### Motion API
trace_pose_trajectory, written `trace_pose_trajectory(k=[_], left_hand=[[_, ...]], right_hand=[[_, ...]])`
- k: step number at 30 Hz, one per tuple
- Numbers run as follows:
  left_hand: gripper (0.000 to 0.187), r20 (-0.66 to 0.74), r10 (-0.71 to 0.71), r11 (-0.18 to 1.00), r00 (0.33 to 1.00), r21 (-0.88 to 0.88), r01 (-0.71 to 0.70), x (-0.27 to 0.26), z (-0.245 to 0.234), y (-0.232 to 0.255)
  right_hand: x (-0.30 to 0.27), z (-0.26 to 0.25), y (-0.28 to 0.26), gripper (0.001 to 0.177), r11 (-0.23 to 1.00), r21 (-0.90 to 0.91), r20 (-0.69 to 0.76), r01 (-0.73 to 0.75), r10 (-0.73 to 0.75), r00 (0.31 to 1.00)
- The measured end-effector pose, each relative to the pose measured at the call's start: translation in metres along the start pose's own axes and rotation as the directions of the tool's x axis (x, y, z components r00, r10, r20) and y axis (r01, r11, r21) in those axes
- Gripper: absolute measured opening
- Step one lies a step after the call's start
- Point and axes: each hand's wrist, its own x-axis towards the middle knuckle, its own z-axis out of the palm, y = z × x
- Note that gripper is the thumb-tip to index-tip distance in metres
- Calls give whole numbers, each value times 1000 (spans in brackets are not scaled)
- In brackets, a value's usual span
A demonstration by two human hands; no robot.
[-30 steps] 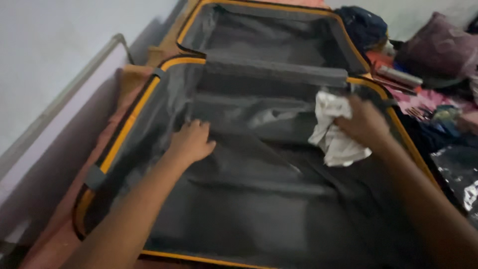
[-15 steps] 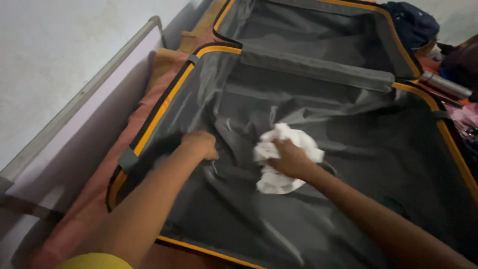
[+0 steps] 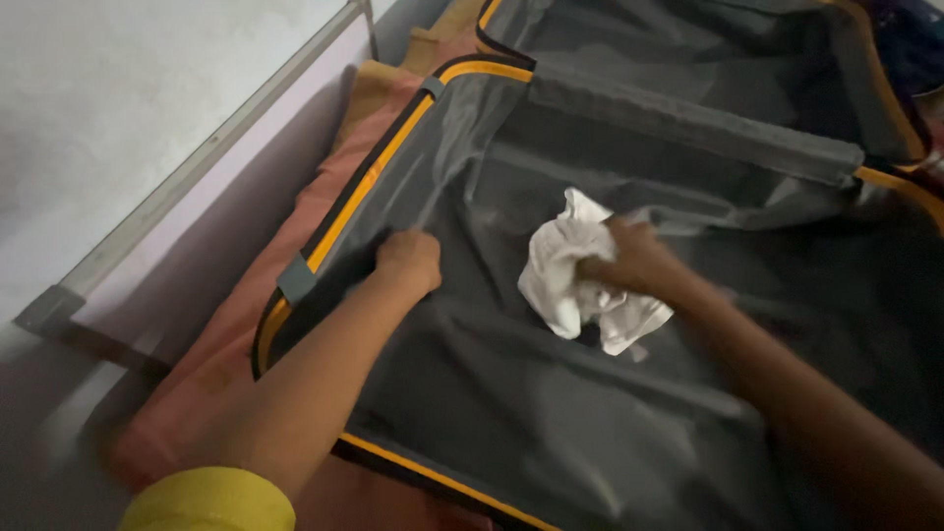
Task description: The person wipes the inside of an open suitcase with a white cloth, gathers clothing items from a bed, and places them into the suitcase.
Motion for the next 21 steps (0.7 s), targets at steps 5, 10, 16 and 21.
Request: trace_pose_trajectory(k=[5, 10, 16, 21], left_hand=[[30, -71, -15, 999, 997, -39, 13, -2, 2, -1], [29, -95, 4, 997, 996, -80, -12, -9, -4, 1], [25, -224, 93, 995, 970, -26, -101, -41, -49, -10], [31, -330, 163, 983, 930, -22, -180, -66, -62, -38]], right_hand=[[-14, 56, -23, 94, 936, -352, -107, -3, -37, 994], [-5, 75, -9, 64, 880, -357, -76, 313, -362, 929], [-2, 39, -2, 70, 935, -352, -147, -35, -18, 989], [-2, 64, -15, 73, 896, -439, -57, -65, 44, 997]])
